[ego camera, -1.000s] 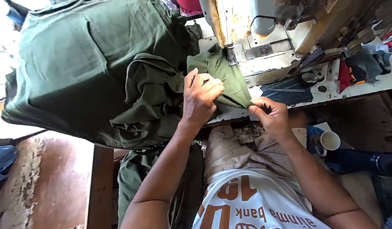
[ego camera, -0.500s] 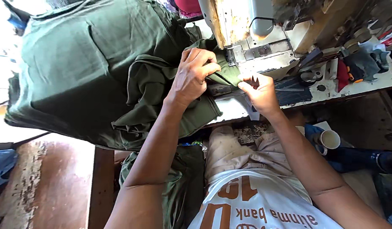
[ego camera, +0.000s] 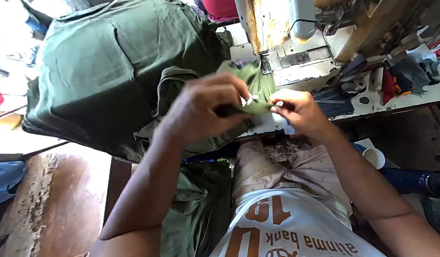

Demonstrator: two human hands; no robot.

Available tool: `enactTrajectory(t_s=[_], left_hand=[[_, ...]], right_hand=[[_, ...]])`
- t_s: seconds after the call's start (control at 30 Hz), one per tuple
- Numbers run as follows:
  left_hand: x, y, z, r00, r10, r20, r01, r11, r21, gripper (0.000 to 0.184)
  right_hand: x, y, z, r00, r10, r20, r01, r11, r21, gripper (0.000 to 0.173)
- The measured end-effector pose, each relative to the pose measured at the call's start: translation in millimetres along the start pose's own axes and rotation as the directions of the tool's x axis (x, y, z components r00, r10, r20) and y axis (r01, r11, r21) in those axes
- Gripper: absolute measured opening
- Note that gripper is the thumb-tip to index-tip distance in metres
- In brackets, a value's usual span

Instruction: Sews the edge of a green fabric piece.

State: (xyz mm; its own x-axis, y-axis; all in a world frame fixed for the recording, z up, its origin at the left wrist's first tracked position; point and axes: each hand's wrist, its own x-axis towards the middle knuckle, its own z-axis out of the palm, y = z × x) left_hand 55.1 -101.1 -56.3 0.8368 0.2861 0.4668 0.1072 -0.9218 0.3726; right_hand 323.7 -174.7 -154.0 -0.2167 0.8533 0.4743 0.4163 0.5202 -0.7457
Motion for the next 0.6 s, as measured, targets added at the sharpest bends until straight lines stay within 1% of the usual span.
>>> enactTrajectory(t_s=[0.07, 0.1, 0.13, 0.17, 0.2, 0.23, 0.27, 0.3, 0.33, 0.37, 0.43, 0.47, 0.53, 0.6], left_hand=[[-7, 16, 33, 1.000, 0.015, 0.005, -0.014, 0.988, -0.154, 0.018], [-10, 19, 49, 1.000, 0.012, -0.012, -0.014, 0.982, -0.187, 0.017], [-12, 19, 65, 0.998, 0.000, -0.056, -0.011, 0.982, -0.189, 0.021], [-14, 19, 80, 0.993, -0.021, -0.119, 0.004, 0.990, -0.142, 0.029], [-15, 17, 93, 0.985, -0.042, -0.169, 0.038, 0.999, -0.027, 0.039], [-16, 12, 105, 0.980, -0.058, -0.189, 0.082, 0.989, 0.122, 0.053], [-18, 6, 116, 0.980, -0.069, -0.186, 0.118, 0.958, 0.263, 0.063], [-19, -4, 126, 0.981, -0.072, -0.183, 0.138, 0.913, 0.383, 0.067], [-20, -14, 134, 0.979, -0.066, -0.193, 0.151, 0.870, 0.469, 0.063], [-21, -24, 138, 0.973, -0.049, -0.223, 0.159, 0.845, 0.510, 0.054], [-21, -35, 136, 0.967, -0.020, -0.252, 0.155, 0.835, 0.528, 0.023], [-20, -33, 130, 0.975, -0.020, -0.223, 0.137, 0.840, 0.525, 0.013], [-18, -20, 116, 0.993, -0.059, -0.098, 0.100, 0.862, 0.497, 0.013], [-17, -7, 104, 0.994, -0.106, 0.018, 0.084, 0.872, 0.483, 0.012]], right_hand=[[-20, -16, -4, 0.997, -0.041, 0.063, 0.040, 0.999, 0.021, 0.013], [-30, -18, -3, 0.996, -0.055, 0.065, 0.053, 0.998, 0.027, 0.013], [-39, -19, -1, 0.997, -0.055, 0.048, 0.053, 0.998, 0.032, 0.013], [-46, -18, 1, 0.999, -0.048, 0.018, 0.047, 0.998, 0.042, 0.012], [-53, -16, 3, 0.999, -0.035, -0.019, 0.035, 0.998, 0.046, 0.012], [-59, -14, 5, 0.998, -0.017, -0.054, 0.019, 0.999, 0.048, 0.013], [-63, -13, 6, 0.996, 0.000, -0.087, 0.004, 0.999, 0.051, 0.013], [-66, -13, 8, 0.993, 0.014, -0.116, -0.007, 0.999, 0.053, 0.013], [-68, -13, 9, 0.990, 0.025, -0.137, -0.018, 0.999, 0.050, 0.013], [-70, -13, 10, 0.988, 0.038, -0.152, -0.031, 0.998, 0.049, 0.012], [-73, -12, 11, 0.985, 0.058, -0.164, -0.049, 0.997, 0.060, 0.011], [-74, -12, 12, 0.984, 0.068, -0.165, -0.055, 0.995, 0.079, 0.011], [-77, -14, 10, 0.983, 0.086, -0.165, -0.066, 0.990, 0.122, 0.011], [-78, -14, 10, 0.978, 0.105, -0.179, -0.077, 0.985, 0.157, 0.011]])
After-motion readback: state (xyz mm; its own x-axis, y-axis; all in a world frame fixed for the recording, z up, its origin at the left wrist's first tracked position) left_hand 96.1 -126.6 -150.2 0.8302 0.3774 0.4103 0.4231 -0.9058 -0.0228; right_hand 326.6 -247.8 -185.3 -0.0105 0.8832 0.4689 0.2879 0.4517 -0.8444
